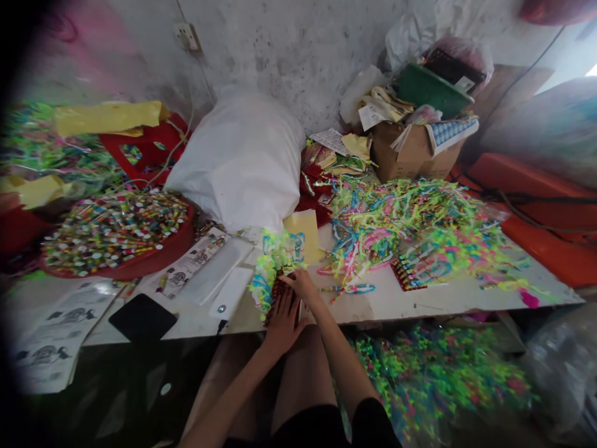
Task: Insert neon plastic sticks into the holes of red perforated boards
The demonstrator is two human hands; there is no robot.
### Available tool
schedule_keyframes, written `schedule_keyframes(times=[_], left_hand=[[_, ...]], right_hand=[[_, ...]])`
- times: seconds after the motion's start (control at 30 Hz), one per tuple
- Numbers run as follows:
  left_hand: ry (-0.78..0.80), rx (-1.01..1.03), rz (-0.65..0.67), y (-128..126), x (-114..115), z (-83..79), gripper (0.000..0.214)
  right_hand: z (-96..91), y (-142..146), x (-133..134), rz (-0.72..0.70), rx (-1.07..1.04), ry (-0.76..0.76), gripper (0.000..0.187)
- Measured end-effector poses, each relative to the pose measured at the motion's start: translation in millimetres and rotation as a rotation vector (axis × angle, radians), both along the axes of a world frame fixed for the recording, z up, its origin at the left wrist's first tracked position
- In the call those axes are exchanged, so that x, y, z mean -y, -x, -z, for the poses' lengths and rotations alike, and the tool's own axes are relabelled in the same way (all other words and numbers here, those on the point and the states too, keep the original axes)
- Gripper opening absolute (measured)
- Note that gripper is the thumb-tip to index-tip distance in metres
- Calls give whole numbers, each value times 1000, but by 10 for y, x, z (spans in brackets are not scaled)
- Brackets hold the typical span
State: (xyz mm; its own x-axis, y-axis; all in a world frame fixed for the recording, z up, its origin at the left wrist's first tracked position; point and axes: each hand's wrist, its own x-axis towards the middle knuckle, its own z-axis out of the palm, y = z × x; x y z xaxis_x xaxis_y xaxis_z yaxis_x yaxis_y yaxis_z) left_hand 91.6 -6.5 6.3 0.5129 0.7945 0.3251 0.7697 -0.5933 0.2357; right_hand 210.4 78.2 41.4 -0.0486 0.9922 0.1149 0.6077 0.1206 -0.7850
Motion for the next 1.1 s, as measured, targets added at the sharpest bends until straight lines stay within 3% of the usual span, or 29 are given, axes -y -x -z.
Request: schedule_keyframes(times=[0.13,0.27,0.47,0.73,1.1], left_hand=[[-52,-47,2,13,11,-2,66],[-97,-90,-39,4,11,62,65],[-147,-103,-50,-6,10,66,67],[-123,-78,-41,8,11,43,63],[-176,-68,-59,10,1,92,62]], right_hand=[[-96,-34,-75,-56,182,47,24],[-195,-20,-219,-128,209,44,8],[-206,-3,-409,-266,239,83,10],[-242,19,-436,-278,254,66,11],[-207,-17,-362,-193,310,167,13]])
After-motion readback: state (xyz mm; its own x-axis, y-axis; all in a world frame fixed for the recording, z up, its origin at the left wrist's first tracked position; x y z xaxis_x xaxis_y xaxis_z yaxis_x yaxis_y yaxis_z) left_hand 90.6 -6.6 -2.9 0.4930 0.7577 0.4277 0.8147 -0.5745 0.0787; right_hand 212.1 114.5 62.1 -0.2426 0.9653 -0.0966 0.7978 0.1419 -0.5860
